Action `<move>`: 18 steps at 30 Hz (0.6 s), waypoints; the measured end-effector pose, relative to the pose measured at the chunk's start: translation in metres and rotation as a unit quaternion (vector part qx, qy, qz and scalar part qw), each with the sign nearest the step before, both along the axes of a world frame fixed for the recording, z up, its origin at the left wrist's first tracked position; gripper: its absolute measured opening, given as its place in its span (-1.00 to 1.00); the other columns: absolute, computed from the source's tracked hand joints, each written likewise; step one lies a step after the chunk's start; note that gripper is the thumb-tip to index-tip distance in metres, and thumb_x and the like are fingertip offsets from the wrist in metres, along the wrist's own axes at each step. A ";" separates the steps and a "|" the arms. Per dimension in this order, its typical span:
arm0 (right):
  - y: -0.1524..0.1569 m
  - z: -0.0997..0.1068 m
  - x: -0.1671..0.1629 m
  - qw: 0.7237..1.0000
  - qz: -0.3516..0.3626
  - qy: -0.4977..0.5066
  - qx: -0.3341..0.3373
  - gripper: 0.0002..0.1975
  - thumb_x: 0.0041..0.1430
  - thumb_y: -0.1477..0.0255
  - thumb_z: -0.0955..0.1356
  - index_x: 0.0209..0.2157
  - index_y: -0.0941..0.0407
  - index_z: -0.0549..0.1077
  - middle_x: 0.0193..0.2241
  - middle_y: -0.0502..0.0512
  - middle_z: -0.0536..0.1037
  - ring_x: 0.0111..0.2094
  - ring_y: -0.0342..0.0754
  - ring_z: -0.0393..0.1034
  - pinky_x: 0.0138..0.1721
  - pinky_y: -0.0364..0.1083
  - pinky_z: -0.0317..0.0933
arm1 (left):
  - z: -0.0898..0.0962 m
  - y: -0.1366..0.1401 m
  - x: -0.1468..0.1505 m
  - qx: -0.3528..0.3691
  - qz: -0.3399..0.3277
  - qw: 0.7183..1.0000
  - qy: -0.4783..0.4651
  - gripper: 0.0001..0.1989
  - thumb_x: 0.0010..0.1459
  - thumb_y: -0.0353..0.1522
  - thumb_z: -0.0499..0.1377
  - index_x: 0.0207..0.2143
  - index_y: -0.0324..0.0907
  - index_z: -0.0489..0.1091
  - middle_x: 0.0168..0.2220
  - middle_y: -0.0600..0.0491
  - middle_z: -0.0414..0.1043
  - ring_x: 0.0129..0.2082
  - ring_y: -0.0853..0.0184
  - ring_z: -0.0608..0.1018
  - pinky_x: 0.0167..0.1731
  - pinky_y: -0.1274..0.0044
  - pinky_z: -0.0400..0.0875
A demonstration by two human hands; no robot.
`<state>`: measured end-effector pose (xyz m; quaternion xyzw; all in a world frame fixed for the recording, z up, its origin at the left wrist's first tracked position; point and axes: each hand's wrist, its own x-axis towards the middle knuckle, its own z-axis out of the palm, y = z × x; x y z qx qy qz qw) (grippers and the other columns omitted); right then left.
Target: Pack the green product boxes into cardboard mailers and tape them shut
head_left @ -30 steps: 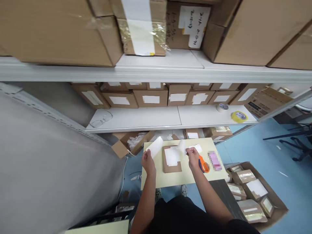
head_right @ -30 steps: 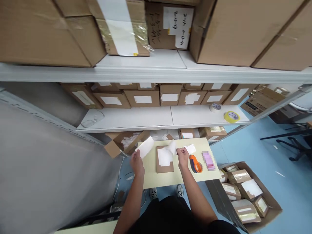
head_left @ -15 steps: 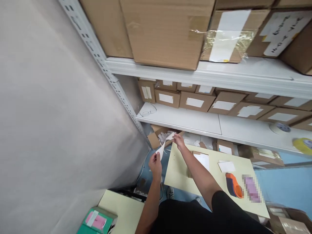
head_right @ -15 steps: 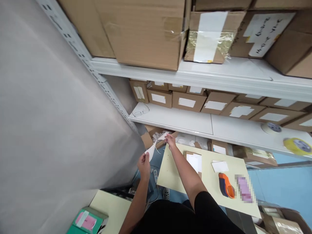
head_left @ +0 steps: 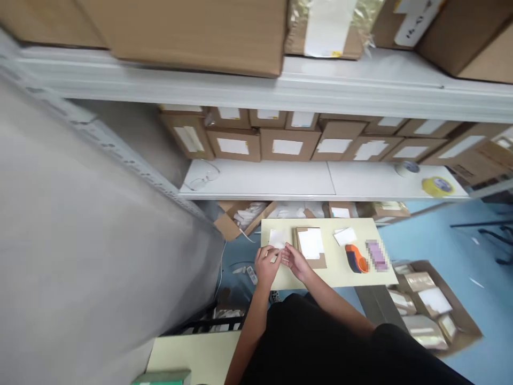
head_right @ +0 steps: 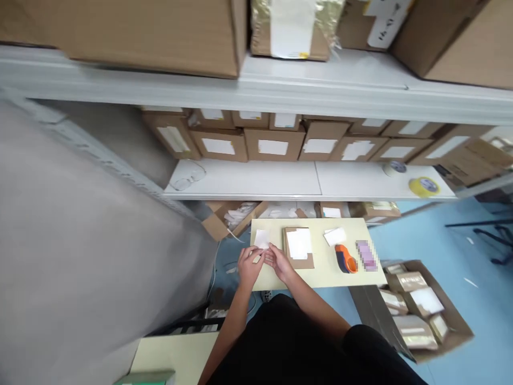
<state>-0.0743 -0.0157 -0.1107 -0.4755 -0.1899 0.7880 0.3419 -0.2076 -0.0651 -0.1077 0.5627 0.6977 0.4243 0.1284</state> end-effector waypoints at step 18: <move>-0.001 -0.051 0.156 0.955 -0.047 -0.282 0.078 -0.46 -0.08 -0.03 0.50 -0.24 0.14 0.66 -0.44 0.07 0.60 -0.38 0.02 0.45 -0.33 -0.05 0.31 | -0.070 0.042 0.132 -0.201 -0.014 0.906 -0.371 -0.71 0.01 -0.19 0.34 -0.28 -0.09 0.35 -0.55 0.17 0.48 -0.49 0.29 0.57 -0.37 0.51 0.41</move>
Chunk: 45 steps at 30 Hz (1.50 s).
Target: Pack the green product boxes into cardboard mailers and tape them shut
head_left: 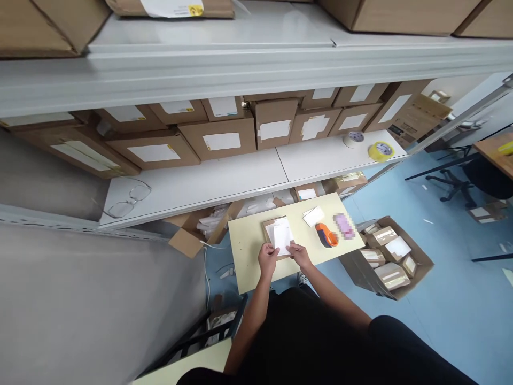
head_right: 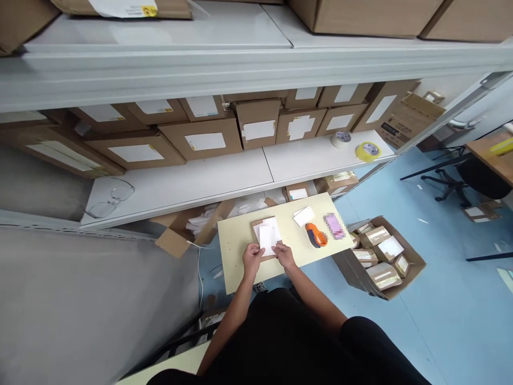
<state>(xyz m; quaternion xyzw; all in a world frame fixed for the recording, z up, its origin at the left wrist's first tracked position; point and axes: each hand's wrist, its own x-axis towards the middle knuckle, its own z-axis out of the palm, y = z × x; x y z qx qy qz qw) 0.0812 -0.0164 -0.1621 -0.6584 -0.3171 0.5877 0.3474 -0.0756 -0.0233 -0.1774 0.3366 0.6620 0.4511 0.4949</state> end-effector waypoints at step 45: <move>-0.005 -0.087 0.054 0.950 0.167 -0.236 0.117 -0.57 0.34 0.32 0.29 0.17 0.10 0.52 0.23 0.30 0.48 0.29 0.19 0.33 0.25 0.07 0.22 | -0.049 -0.005 0.069 0.036 -0.184 0.887 0.422 -0.41 0.32 -0.12 0.11 0.36 -0.03 0.30 0.47 -0.04 0.09 0.51 -0.04 -0.03 0.41 0.07 0.01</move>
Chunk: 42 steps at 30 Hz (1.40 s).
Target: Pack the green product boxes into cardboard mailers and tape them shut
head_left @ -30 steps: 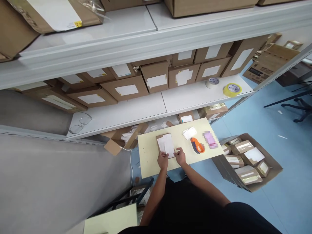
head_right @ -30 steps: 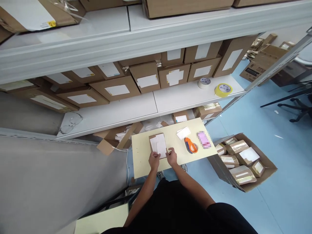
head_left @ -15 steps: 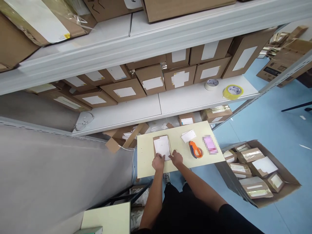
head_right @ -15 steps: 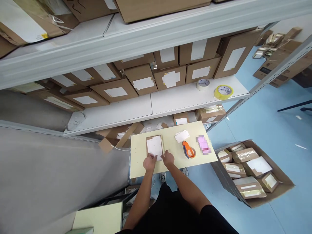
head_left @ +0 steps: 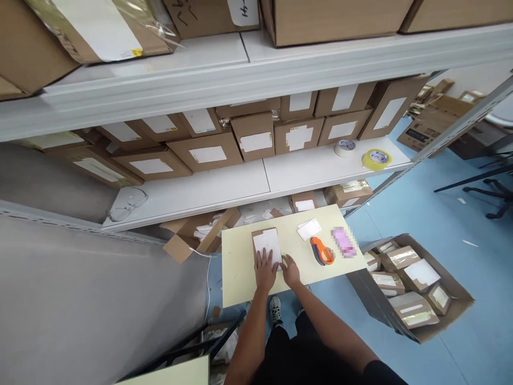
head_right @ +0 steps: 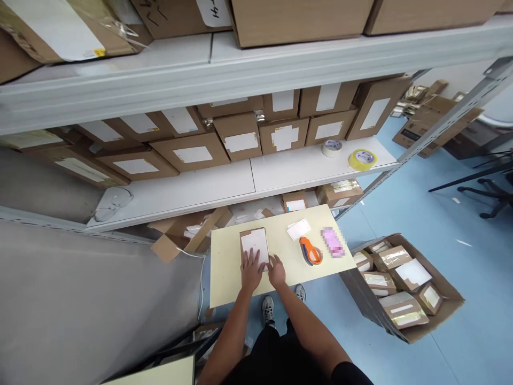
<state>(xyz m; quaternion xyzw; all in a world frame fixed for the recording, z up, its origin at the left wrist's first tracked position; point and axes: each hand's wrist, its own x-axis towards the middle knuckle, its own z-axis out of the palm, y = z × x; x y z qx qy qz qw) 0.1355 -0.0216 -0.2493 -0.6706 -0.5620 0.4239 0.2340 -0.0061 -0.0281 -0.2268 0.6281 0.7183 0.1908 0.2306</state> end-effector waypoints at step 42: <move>-0.018 0.093 0.089 0.935 -0.252 0.212 0.132 -0.46 0.18 0.21 0.40 0.17 0.06 0.39 0.18 0.21 0.51 0.18 0.15 0.41 0.17 0.15 0.31 | 0.078 0.078 0.081 -0.073 -0.055 0.893 -0.440 -0.02 0.04 -0.17 0.46 0.44 -0.04 0.12 0.35 -0.07 0.34 0.28 0.08 0.48 0.23 0.33 0.45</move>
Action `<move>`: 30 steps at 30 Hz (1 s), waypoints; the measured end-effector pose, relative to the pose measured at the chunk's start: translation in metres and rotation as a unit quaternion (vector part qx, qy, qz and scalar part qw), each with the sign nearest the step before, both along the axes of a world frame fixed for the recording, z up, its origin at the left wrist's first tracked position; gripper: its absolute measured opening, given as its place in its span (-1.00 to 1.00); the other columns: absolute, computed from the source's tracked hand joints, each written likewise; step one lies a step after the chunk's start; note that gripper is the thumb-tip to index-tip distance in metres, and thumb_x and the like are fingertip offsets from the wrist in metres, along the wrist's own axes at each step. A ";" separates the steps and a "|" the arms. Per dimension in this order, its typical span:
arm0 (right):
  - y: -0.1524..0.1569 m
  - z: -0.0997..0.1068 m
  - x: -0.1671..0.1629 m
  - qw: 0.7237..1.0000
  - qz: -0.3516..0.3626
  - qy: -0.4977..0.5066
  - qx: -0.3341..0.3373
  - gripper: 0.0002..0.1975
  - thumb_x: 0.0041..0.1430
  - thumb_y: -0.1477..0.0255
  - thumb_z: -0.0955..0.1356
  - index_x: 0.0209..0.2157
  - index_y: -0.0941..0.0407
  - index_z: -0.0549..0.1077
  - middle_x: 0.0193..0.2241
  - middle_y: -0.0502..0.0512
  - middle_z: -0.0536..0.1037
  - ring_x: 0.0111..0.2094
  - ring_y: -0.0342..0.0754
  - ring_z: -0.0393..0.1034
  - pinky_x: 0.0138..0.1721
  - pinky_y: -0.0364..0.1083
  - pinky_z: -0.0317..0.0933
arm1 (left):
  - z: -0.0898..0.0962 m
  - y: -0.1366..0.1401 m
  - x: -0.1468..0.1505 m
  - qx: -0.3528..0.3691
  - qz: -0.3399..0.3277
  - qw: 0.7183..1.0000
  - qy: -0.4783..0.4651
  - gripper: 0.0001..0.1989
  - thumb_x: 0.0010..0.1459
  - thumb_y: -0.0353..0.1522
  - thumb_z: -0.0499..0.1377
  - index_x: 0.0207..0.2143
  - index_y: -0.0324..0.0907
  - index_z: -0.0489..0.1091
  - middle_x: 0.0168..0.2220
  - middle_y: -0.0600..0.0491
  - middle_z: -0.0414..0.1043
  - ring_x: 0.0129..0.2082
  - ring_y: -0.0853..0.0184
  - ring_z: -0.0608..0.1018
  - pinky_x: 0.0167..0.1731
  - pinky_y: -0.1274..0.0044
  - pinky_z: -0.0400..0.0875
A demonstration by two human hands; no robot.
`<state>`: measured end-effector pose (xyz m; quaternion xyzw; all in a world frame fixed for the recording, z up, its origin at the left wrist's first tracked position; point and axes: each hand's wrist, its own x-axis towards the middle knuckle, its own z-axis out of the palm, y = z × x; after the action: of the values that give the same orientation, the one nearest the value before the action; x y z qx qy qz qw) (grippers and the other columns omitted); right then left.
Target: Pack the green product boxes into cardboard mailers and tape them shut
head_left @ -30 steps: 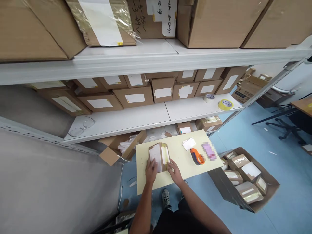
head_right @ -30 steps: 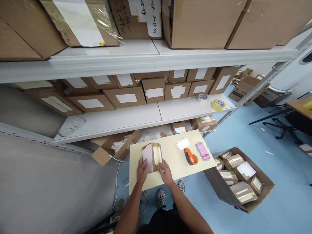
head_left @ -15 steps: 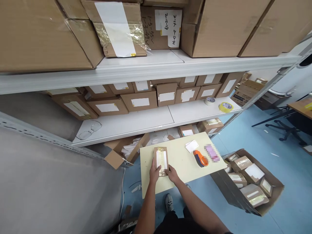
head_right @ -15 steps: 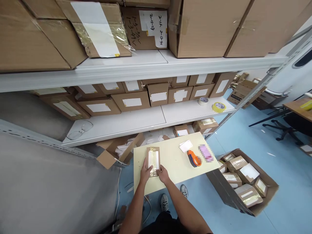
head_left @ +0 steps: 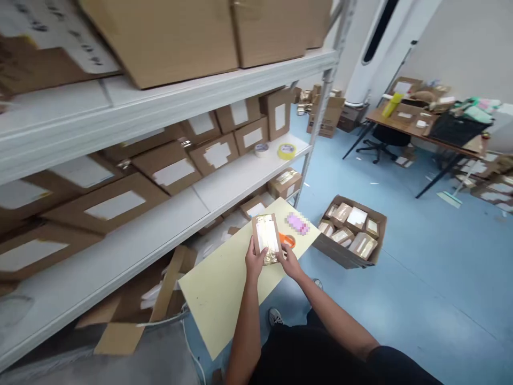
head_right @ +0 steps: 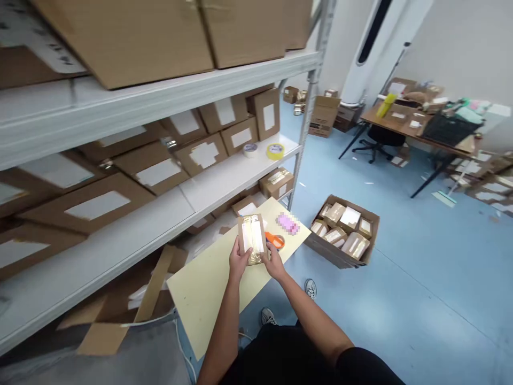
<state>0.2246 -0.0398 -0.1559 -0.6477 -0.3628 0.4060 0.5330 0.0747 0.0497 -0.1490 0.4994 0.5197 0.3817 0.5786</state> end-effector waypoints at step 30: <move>-0.056 0.013 0.473 0.956 -0.284 0.037 -0.065 -0.29 0.24 0.09 0.34 0.37 0.03 0.30 0.25 0.23 0.48 0.28 0.15 0.37 0.27 0.13 0.25 | 0.037 0.037 0.490 0.136 -0.246 0.960 0.000 -0.42 0.31 -0.11 0.20 0.32 -0.04 0.31 0.47 -0.09 0.09 0.45 0.09 0.20 0.38 0.22 0.17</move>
<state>0.6975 -0.0962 -0.1431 -0.7416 -0.1169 0.2848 0.5961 0.5646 0.0869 -0.1125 0.6855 0.3239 0.2949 0.5816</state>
